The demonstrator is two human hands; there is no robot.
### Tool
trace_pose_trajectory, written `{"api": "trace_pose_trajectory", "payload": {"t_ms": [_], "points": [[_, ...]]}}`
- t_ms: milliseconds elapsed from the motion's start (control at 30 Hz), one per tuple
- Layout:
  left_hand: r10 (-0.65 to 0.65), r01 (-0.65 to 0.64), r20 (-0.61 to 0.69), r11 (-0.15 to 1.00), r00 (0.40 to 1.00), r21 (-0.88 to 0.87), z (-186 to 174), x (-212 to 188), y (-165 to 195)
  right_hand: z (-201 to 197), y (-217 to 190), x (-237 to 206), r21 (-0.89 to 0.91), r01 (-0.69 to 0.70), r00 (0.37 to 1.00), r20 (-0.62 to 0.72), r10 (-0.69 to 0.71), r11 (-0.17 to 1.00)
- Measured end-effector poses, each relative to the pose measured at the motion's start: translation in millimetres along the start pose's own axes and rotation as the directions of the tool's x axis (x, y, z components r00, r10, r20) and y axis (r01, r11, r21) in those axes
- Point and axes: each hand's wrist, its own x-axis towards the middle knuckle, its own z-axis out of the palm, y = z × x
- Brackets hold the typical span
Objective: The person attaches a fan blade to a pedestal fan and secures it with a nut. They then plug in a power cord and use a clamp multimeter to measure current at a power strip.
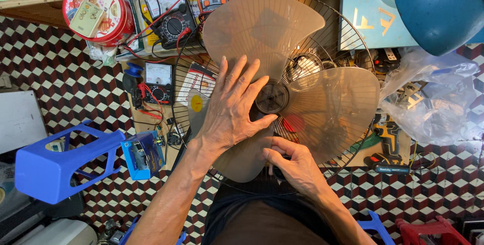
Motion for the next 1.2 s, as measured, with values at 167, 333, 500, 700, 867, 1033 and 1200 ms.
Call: {"api": "trace_pose_trajectory", "payload": {"t_ms": [167,333,500,700,867,1033,1200], "points": [[-0.023,0.023,0.005,1.000,1.000,-0.002,5,3,-2,-2,-8,-2,-0.021,-0.104,0.995,-0.014,0.104,0.994],[-0.013,0.014,0.055,1.000,0.998,-0.013,10,8,-6,-5,-12,-4,-0.150,-0.150,0.988,-0.059,0.142,0.977],[-0.042,0.043,0.044,0.999,0.998,-0.032,9,8,-9,-16,-9,-11,-0.066,-0.096,0.995,-0.038,0.094,0.993],[-0.100,0.100,0.015,0.992,0.995,-0.071,15,-1,-8,-40,-16,-33,0.664,0.021,0.992,-0.107,0.068,0.747],[-0.134,0.133,-0.040,0.990,0.990,-0.038,31,-11,-7,-43,-21,-32,0.752,0.083,0.982,-0.174,0.076,0.654],[-0.131,0.129,-0.087,0.991,0.988,-0.027,39,-15,-10,-44,-30,-31,0.729,0.257,0.962,-0.253,-0.099,0.635],[-0.131,0.126,-0.100,0.991,0.986,-0.052,39,-18,-10,-39,-48,-6,0.403,0.421,0.888,-0.367,-0.278,0.813]]}}
